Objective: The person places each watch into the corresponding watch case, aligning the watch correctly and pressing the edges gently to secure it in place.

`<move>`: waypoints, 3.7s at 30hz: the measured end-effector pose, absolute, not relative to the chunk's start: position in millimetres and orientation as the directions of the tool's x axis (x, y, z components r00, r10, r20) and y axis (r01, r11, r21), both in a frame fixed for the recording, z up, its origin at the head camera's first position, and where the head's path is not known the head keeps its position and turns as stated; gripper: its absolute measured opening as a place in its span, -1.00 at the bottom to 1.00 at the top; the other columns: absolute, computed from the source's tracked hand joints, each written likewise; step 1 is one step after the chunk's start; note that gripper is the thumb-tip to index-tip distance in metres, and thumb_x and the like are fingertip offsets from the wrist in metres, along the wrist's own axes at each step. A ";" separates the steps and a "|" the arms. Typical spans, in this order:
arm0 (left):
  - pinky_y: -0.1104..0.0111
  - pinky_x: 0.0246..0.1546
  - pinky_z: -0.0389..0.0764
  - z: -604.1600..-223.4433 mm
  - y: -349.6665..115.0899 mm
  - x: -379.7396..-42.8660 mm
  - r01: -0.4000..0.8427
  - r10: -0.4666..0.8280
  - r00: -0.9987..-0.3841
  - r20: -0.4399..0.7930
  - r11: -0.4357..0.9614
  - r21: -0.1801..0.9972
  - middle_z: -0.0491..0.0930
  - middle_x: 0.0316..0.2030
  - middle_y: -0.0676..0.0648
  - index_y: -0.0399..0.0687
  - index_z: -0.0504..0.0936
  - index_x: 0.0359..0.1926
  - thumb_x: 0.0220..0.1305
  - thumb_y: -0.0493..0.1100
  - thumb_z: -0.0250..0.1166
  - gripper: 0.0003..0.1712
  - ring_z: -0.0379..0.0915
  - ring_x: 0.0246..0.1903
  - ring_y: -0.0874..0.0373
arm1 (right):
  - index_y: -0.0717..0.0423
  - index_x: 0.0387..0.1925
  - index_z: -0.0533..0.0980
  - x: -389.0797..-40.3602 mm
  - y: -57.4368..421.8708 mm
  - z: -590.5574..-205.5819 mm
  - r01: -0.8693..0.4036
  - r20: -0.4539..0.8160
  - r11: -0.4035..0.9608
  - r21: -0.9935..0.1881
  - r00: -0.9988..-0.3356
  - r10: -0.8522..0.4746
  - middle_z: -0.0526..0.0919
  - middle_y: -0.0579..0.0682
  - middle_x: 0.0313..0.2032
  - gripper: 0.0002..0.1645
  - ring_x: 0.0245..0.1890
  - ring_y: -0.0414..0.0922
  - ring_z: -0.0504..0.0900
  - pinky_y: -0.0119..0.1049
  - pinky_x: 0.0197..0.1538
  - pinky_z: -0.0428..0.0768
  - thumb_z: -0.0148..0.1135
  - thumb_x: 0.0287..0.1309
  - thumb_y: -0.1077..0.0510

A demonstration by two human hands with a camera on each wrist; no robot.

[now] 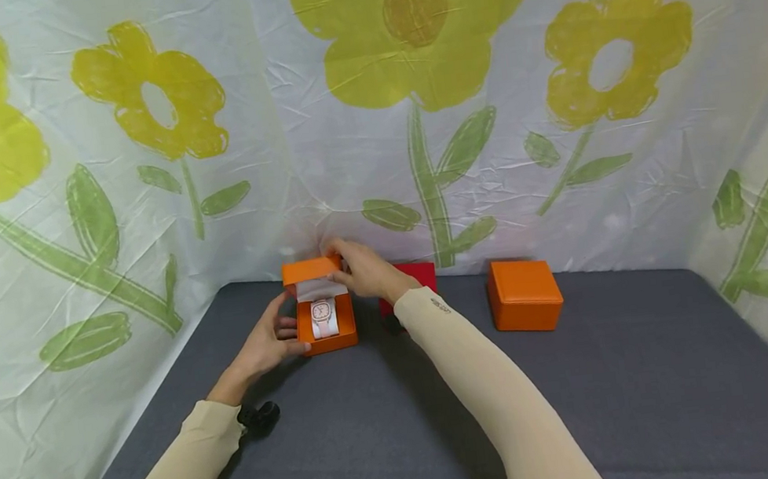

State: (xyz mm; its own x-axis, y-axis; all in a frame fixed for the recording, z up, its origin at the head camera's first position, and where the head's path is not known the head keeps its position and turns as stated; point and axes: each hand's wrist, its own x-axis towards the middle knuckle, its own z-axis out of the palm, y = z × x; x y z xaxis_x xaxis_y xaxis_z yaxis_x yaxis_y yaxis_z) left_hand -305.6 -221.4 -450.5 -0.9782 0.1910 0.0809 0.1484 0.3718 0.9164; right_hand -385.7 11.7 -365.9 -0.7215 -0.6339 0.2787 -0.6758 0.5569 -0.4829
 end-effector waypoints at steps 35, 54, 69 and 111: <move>0.08 -0.16 0.61 -451.8 -221.8 -301.1 0.149 0.173 -0.981 0.083 0.410 0.900 0.41 0.05 -0.36 -0.01 0.07 0.26 0.02 -0.42 0.43 -0.09 0.48 0.00 -0.22 | -0.09 0.01 0.34 -332.8 15.0 -404.5 -0.730 0.224 0.616 -0.297 -0.680 -0.698 0.27 -0.05 0.00 -0.50 -0.27 -0.13 0.55 -0.39 -0.18 0.59 0.38 0.10 0.12; 0.15 -0.11 0.60 -451.5 -214.3 -298.2 0.127 0.187 -0.981 0.054 0.408 0.904 0.33 0.12 -0.34 -0.05 0.09 0.16 0.07 -0.41 0.40 -0.22 0.45 0.06 -0.19 | -0.08 -0.03 0.32 -317.5 16.4 -422.5 -0.650 0.239 0.653 -0.389 -0.756 -0.610 0.24 -0.01 0.08 -0.60 -0.22 -0.11 0.55 -0.35 -0.13 0.59 0.31 0.17 0.14; 0.13 -0.17 0.62 -448.9 -219.1 -296.8 0.120 0.175 -0.984 0.046 0.444 0.888 0.35 0.11 -0.35 -0.09 0.13 0.17 0.07 -0.39 0.40 -0.24 0.44 0.06 -0.21 | 0.05 0.30 0.24 -309.7 17.4 -428.5 -0.372 0.129 0.574 -0.730 -0.899 -0.420 0.44 0.08 0.20 -0.37 0.02 -0.09 0.56 -0.29 -0.04 0.59 0.23 0.25 0.14; 0.08 -0.06 0.56 -434.7 -237.3 -323.4 0.118 0.225 -0.974 -0.007 0.540 0.833 0.34 0.17 -0.33 -0.19 0.10 0.32 0.16 -0.33 0.35 -0.21 0.40 0.10 -0.20 | 0.04 0.24 0.35 -312.1 1.2 -428.9 -0.313 0.157 0.521 -0.794 -0.934 -0.321 0.55 0.10 0.10 -0.44 -0.13 -0.10 0.64 -0.31 -0.15 0.62 0.25 0.23 0.15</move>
State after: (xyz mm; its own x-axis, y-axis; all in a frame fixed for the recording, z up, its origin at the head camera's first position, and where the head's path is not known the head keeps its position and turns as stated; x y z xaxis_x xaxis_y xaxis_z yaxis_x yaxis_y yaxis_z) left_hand -323.4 -237.3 -434.7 -0.9744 0.2249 -0.0074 0.1184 0.5403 0.8331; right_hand -312.1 1.2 -428.9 -0.9339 -0.3209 0.1574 -0.3129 0.5213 -0.7940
